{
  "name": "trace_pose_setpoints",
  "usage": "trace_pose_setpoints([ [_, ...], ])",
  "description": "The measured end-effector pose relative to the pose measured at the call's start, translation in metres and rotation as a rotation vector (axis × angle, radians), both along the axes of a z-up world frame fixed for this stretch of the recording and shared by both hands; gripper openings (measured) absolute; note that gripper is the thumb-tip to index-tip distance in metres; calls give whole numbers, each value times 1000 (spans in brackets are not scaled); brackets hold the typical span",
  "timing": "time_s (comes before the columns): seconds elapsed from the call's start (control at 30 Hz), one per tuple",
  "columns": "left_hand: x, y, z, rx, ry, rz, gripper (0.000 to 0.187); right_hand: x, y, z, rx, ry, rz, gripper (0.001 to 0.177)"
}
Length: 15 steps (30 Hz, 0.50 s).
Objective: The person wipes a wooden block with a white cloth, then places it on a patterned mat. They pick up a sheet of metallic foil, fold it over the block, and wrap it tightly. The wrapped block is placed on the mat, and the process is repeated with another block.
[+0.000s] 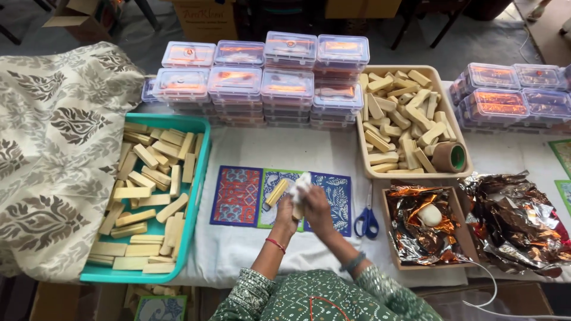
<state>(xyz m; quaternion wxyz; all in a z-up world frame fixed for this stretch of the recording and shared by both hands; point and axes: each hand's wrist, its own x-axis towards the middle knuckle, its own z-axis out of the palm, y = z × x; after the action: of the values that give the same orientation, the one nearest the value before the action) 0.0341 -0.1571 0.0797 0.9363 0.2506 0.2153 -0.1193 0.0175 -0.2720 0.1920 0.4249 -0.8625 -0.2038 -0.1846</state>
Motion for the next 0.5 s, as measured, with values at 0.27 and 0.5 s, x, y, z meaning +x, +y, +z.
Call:
trace_pose_setpoints([
  [0.27, -5, -35, 11, -96, 10, 96, 36, -7, -33, 10, 35, 31, 117, 42],
  [0.5, -20, -24, -2, -77, 29, 122, 28, -55, -51, -1, 159, 193, 270, 38],
])
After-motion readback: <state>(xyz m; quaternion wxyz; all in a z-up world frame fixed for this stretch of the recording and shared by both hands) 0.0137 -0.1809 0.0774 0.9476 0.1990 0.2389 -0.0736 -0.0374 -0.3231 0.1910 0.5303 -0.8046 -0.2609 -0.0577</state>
